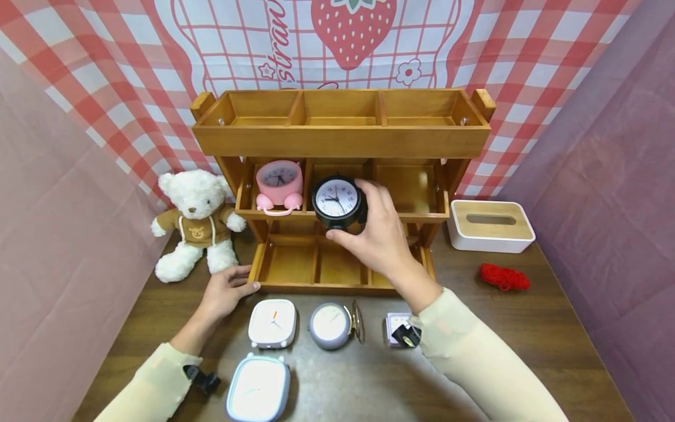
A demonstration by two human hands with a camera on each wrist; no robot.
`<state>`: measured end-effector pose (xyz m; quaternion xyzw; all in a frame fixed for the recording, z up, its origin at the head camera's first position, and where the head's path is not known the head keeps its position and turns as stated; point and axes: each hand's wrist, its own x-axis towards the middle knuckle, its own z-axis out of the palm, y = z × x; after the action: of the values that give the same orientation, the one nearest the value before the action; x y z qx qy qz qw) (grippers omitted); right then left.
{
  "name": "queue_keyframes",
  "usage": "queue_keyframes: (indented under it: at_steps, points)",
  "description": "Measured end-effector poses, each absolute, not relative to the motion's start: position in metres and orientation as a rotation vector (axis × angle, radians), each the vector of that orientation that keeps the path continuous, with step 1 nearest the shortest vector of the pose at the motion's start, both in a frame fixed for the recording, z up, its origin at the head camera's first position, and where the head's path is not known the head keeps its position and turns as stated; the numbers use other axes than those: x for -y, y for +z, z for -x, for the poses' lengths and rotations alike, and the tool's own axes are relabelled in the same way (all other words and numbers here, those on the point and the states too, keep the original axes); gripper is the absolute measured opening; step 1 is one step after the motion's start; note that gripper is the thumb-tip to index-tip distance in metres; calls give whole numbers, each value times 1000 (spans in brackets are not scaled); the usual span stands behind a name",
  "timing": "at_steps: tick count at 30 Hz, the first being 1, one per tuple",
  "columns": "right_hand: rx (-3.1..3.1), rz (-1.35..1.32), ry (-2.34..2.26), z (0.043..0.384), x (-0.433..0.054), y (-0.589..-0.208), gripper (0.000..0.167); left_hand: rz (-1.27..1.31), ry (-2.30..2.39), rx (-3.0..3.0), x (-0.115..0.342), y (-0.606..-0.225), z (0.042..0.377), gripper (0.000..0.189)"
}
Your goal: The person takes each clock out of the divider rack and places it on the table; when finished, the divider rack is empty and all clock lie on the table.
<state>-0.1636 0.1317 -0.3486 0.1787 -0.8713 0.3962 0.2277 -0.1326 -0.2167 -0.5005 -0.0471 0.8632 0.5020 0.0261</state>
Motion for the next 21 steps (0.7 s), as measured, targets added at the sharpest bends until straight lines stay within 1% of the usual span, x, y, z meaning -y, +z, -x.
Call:
queue_keyframes:
  at_steps: [5, 14, 21]
  points:
    - [2459, -485, 1078, 163, -129, -347, 105, 139, 1555, -2667, 217, -501, 133, 51]
    - [2420, -508, 1089, 166, -127, -349, 93, 131, 1547, -2667, 218, -502, 131, 51]
    - [2385, -543, 1152, 164, -132, -347, 91, 134, 1564, -2654, 217, -500, 131, 51]
